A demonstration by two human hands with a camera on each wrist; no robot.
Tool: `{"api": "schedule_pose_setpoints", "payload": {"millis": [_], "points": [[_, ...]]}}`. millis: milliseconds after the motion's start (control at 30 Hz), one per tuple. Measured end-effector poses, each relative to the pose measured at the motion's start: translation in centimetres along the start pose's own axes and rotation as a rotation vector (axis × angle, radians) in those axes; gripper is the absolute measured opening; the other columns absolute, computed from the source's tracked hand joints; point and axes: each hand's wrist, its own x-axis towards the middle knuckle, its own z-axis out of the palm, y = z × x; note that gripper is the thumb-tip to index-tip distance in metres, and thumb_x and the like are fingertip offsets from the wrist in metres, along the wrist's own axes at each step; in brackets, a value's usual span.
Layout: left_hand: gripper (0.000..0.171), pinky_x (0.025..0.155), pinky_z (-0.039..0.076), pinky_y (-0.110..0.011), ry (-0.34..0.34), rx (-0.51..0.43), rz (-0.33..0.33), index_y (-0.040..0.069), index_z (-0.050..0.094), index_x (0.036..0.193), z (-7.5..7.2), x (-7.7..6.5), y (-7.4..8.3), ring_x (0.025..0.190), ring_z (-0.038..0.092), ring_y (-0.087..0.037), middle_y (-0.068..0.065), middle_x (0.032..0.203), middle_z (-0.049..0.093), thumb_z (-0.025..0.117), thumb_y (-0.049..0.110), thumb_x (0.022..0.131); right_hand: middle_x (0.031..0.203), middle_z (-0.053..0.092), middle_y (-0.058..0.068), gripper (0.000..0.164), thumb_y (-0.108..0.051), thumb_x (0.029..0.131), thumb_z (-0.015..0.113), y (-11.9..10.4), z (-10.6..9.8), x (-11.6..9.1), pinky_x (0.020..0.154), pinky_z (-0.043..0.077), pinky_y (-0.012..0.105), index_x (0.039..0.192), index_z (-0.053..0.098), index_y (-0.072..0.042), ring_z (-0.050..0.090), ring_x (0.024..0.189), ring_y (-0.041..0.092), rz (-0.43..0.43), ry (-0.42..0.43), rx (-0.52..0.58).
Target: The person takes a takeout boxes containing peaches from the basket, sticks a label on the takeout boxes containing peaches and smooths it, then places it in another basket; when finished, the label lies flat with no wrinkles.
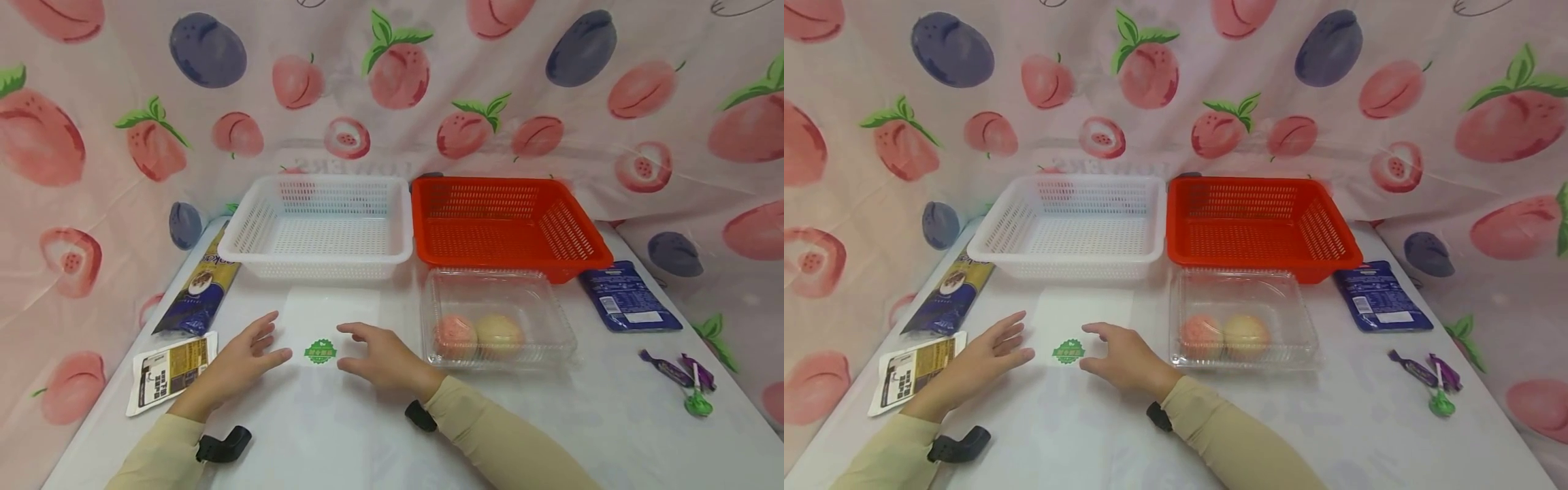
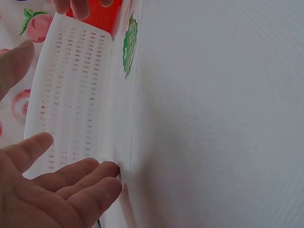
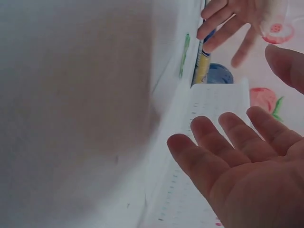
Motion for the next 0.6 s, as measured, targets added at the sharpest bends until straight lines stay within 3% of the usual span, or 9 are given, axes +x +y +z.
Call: {"api": "schedule_pose_setpoints", "payload": {"millis": [333,600], "points": [[0.092,0.106,0.037,-0.061,-0.023,-0.003,-0.001,0.005,0.016,0.16,0.31,0.1,0.21,0.141,0.03,-0.051,-0.035,0.157,0.021,0.072,0.036,0.094,0.145,0.054,0.002,0.059,-0.027,0.091,0.073,0.59,0.24,0.39,0.112,0.036,0.039,0.145,0.053,-0.015,0.047,0.135,0.02,0.046,-0.014,-0.055],[0.089,0.108,0.035,-0.058,-0.01,-0.036,-0.021,0.006,0.019,0.159,0.58,0.42,0.47,0.142,0.03,-0.047,-0.029,0.16,0.019,0.07,0.037,0.094,0.144,0.055,0.004,0.061,-0.03,0.09,0.074,0.62,0.13,0.58,0.111,0.037,0.041,0.145,0.053,-0.016,0.049,0.133,0.022,0.088,-0.036,-0.044]]}}
